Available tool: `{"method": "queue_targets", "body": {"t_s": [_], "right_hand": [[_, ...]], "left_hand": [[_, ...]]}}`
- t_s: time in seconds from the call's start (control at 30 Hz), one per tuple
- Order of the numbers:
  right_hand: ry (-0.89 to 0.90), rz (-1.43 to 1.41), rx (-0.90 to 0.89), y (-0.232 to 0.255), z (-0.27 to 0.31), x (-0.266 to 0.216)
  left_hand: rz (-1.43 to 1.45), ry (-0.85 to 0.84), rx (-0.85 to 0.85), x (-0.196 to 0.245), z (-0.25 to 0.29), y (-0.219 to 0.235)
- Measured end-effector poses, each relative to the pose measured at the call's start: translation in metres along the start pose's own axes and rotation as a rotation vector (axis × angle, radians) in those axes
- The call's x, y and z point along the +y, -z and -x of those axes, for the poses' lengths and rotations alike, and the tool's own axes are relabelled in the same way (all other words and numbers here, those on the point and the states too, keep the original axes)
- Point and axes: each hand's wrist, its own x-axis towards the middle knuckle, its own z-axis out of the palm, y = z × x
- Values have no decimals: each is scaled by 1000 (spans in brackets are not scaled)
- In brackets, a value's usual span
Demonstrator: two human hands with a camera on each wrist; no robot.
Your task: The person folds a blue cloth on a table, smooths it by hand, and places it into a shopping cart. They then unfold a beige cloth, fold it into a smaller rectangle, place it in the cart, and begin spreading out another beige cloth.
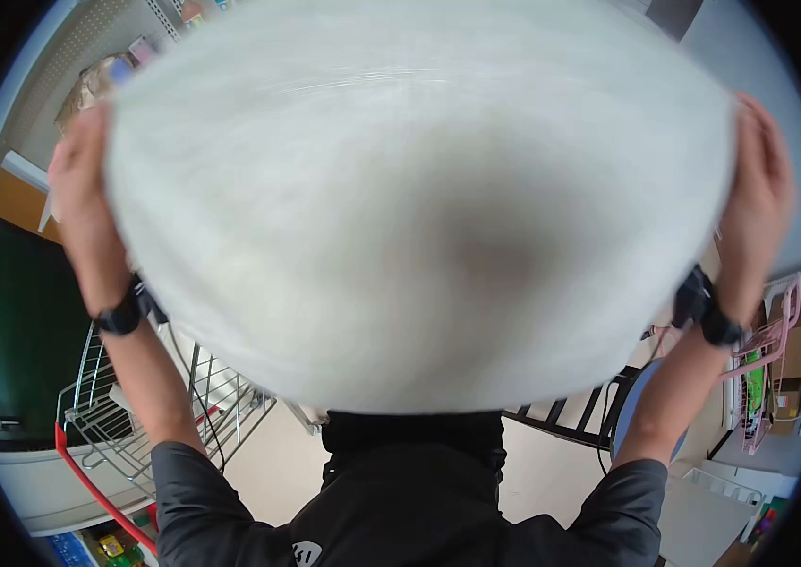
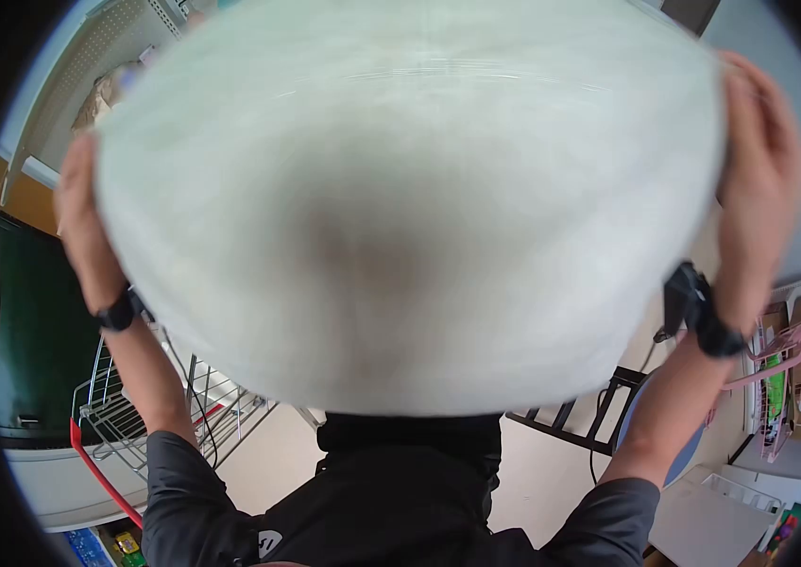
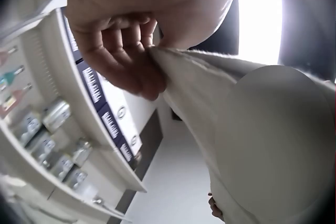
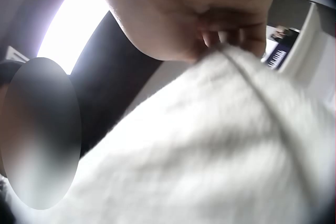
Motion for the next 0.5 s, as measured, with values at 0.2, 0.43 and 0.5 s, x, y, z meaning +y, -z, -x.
{"method": "queue_targets", "body": {"t_s": [0.2, 0.43, 0.5], "right_hand": [[-491, 99, -574, -107, 19, 123], [-701, -23, -596, -168, 37, 181], [-709, -39, -572, -168, 39, 182]], "left_hand": [[-151, 532, -374, -136, -6, -75], [-218, 656, -402, -222, -21, -112], [-219, 653, -394, -223, -24, -115]]}}
